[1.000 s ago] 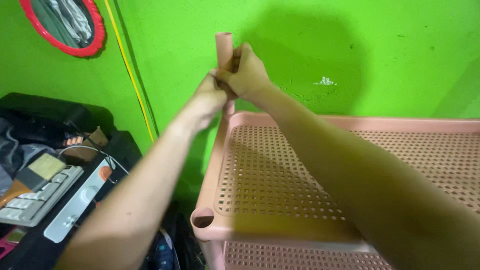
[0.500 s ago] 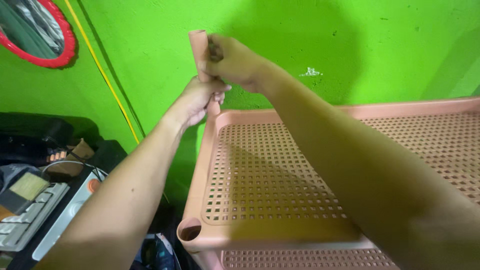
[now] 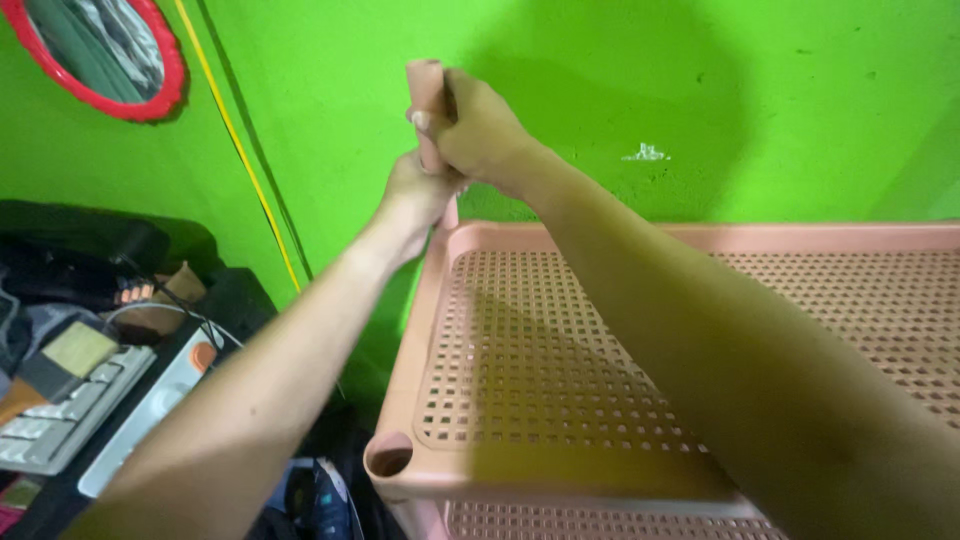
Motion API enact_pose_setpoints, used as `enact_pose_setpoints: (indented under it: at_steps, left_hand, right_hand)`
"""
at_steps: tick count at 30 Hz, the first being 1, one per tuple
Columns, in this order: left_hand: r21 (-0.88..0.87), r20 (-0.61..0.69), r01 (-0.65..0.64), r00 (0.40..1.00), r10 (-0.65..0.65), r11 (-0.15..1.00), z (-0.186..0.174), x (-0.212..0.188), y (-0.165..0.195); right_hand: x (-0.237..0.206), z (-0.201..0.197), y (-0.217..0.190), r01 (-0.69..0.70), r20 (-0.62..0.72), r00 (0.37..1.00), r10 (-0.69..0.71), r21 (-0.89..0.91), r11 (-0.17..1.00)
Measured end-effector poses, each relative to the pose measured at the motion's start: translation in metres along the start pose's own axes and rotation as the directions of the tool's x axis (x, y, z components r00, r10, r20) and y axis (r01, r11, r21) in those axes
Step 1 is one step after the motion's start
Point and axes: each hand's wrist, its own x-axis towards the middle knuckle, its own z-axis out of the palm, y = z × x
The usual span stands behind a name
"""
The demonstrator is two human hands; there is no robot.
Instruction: The person assembles a pink plastic shelving rack, inserting cylindrical posts into the corner sockets of perforated trays and pressing each joint together by hand. They attach posts to successive shelf tiers, fit the top tray onto the uprights, and press the corners to seat the parts, ending with the completed four-tier rack standing on a table.
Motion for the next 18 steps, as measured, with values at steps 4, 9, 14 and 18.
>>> enact_pose_setpoints:
  at_steps: [4, 9, 14, 18]
  left_hand:
    - [0.076, -0.381, -0.115, 0.915, 0.135, 0.990, 0.022, -0.004, -0.005]
    - [-0.300, -0.096, -0.064, 0.995, 0.037, 0.952, 0.012, 0.017, -0.010]
    - [-0.184, 0.153, 0.003, 0.988, 0.025, 0.983, -0.006, 0.027, -0.012]
    - [-0.375, 0.430, 0.183, 0.903, -0.005, 0.909, -0.023, 0.028, -0.011]
  right_hand:
    - [-0.003, 0.016, -0.009, -0.080, -0.221, 0.974, 0.043, -0.163, 0.983]
    - [-0.003, 0.014, -0.011, -0.098, -0.243, 0.968, 0.055, -0.171, 0.980]
    - [0.000, -0.019, 0.002, -0.015, 0.164, 0.986, -0.007, 0.131, 0.991]
    - [0.003, -0.023, 0.010, -0.101, 0.373, 0.926, -0.055, 0.386, 0.917]
